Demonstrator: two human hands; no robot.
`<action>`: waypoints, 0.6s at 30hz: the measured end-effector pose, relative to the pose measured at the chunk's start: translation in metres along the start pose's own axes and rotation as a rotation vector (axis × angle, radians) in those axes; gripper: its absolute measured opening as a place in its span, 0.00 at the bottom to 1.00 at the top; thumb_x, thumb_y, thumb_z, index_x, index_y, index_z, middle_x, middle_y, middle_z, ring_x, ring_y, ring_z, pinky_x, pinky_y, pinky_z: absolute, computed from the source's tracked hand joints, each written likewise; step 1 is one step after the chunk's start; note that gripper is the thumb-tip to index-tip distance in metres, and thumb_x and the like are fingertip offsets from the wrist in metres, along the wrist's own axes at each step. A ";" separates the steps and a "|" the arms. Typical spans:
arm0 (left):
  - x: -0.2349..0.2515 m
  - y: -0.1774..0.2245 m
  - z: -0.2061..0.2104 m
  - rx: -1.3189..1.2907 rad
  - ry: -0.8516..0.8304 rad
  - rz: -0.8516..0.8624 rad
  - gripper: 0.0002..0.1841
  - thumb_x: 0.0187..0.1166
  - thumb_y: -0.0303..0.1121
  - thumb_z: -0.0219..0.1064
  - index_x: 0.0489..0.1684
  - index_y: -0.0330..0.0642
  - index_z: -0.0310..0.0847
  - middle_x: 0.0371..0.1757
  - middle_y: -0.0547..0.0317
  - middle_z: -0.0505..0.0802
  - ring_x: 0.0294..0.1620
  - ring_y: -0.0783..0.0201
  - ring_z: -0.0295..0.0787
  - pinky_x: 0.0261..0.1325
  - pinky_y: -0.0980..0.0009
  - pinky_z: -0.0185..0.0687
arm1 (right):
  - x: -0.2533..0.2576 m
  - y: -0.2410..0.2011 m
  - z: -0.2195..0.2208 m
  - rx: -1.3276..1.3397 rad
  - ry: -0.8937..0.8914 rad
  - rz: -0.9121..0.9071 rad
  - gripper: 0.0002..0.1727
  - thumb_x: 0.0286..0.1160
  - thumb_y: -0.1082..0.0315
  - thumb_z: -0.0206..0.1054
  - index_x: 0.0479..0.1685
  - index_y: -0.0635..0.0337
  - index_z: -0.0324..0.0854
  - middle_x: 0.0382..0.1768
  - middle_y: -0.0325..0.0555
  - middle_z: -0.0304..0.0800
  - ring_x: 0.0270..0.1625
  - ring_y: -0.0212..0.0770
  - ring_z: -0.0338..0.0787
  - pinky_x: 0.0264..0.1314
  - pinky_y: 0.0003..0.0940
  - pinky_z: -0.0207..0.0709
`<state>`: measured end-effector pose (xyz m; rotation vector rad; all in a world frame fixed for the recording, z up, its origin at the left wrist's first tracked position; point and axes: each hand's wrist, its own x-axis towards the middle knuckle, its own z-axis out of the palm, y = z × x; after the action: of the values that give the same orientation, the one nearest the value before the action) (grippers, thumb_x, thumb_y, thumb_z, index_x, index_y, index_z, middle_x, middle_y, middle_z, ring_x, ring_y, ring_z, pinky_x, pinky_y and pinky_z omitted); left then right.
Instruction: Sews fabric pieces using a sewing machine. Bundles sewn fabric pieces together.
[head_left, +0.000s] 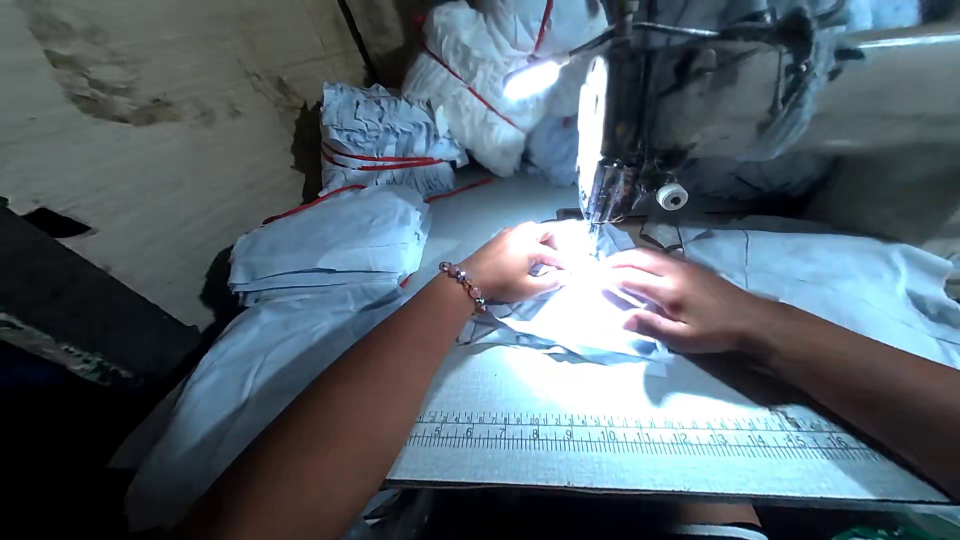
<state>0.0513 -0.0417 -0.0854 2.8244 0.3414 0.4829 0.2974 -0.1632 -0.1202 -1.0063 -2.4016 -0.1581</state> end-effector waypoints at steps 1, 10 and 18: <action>-0.002 -0.002 0.002 -0.068 0.036 0.038 0.09 0.72 0.32 0.70 0.37 0.36 0.95 0.47 0.46 0.92 0.54 0.55 0.85 0.57 0.59 0.79 | 0.002 -0.005 0.002 0.028 0.020 -0.052 0.30 0.83 0.41 0.51 0.53 0.54 0.91 0.54 0.42 0.91 0.60 0.37 0.87 0.64 0.36 0.80; 0.002 0.005 -0.003 -0.197 -0.071 -0.137 0.05 0.76 0.29 0.72 0.38 0.39 0.93 0.37 0.60 0.93 0.40 0.75 0.85 0.48 0.72 0.79 | 0.001 0.010 0.008 0.033 -0.022 0.002 0.29 0.82 0.42 0.54 0.54 0.55 0.91 0.54 0.42 0.91 0.60 0.37 0.88 0.63 0.36 0.82; 0.016 0.019 -0.018 -0.121 -0.160 -0.353 0.16 0.86 0.28 0.54 0.45 0.36 0.92 0.50 0.46 0.93 0.57 0.52 0.87 0.61 0.49 0.76 | 0.014 -0.003 0.009 -0.066 0.062 -0.023 0.24 0.78 0.47 0.59 0.49 0.56 0.92 0.53 0.44 0.92 0.59 0.42 0.90 0.60 0.40 0.84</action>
<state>0.0626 -0.0512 -0.0589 2.5861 0.7323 0.1934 0.2832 -0.1538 -0.1210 -0.9892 -2.3656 -0.2742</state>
